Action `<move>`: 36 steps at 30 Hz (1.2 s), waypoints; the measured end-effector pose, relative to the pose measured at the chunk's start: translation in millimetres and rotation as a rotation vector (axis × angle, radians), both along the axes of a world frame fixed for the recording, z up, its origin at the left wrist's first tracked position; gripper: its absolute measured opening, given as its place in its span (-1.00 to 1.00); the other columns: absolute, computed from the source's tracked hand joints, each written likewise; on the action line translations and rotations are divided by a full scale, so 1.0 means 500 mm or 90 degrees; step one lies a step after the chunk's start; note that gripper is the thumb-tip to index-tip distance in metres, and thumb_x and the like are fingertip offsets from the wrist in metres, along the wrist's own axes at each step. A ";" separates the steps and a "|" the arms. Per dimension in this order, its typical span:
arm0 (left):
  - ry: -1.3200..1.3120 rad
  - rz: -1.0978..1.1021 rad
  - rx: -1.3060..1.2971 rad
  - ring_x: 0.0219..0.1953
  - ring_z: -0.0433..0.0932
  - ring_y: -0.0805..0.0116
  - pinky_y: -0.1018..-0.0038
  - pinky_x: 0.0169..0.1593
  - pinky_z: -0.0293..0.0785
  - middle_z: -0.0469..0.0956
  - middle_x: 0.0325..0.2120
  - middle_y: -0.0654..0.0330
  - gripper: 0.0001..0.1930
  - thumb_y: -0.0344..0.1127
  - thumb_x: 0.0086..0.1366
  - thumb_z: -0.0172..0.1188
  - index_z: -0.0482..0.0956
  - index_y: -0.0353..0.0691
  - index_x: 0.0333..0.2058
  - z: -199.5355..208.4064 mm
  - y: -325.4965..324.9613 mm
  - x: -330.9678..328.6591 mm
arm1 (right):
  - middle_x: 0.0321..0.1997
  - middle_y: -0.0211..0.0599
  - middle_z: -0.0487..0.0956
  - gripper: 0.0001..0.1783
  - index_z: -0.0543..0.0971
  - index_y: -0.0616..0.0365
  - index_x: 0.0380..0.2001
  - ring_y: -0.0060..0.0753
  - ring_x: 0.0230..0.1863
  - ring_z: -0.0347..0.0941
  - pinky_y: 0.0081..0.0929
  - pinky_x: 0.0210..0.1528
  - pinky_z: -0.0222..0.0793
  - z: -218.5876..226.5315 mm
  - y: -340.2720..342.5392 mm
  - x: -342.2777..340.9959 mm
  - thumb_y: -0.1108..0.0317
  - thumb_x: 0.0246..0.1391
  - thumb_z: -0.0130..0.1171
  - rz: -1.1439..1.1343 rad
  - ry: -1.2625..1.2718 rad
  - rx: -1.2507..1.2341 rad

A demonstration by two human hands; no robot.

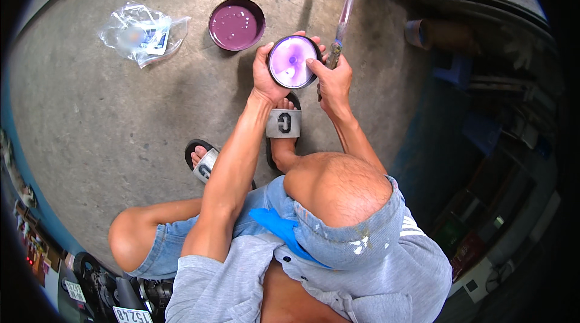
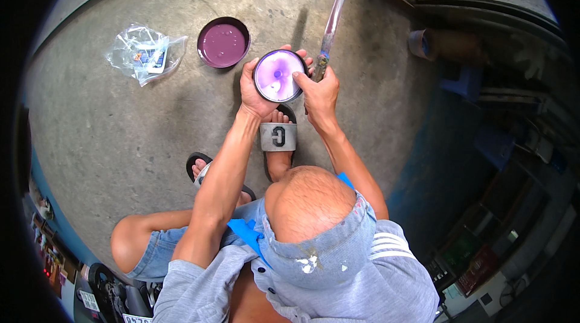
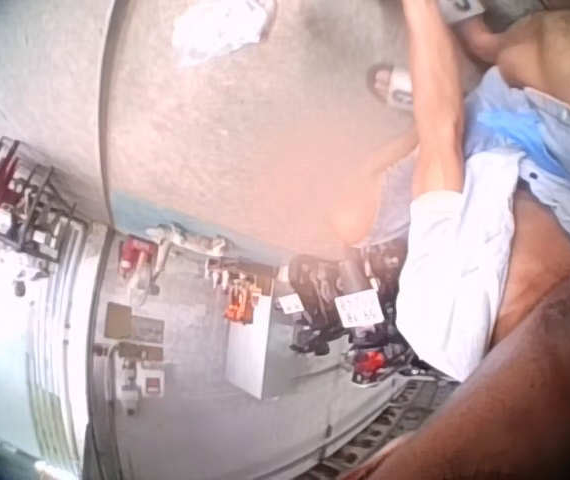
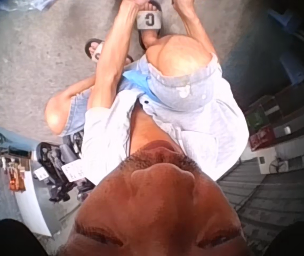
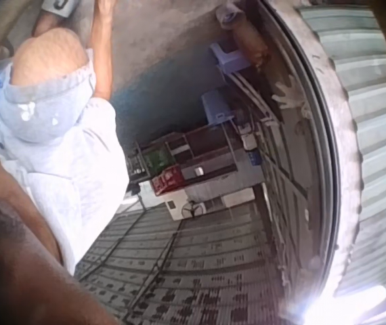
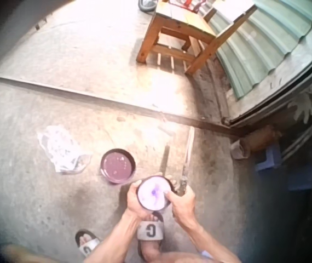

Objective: The person sits on the floor and uses a putty knife to mix purple paint in a small container, scraping the sides and bottom to ensure consistency. The person then wipes the putty knife with a blue cloth and stands up.

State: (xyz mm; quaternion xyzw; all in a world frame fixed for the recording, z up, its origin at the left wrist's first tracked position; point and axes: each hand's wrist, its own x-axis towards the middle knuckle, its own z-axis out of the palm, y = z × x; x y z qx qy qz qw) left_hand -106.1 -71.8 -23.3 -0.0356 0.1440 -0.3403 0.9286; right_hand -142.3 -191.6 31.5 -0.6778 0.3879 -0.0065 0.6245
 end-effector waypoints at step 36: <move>-0.134 -0.100 0.586 -0.29 0.62 0.49 0.49 -0.23 0.64 0.63 -0.25 0.19 -0.70 -0.52 0.24 0.13 0.52 -0.37 -0.03 0.001 -0.003 0.010 | -0.46 -0.54 0.48 -0.71 0.47 0.19 -0.38 -0.72 -0.46 0.36 -0.65 -0.43 0.28 -0.017 -0.064 0.036 0.51 -0.08 0.44 -0.003 -0.030 -0.127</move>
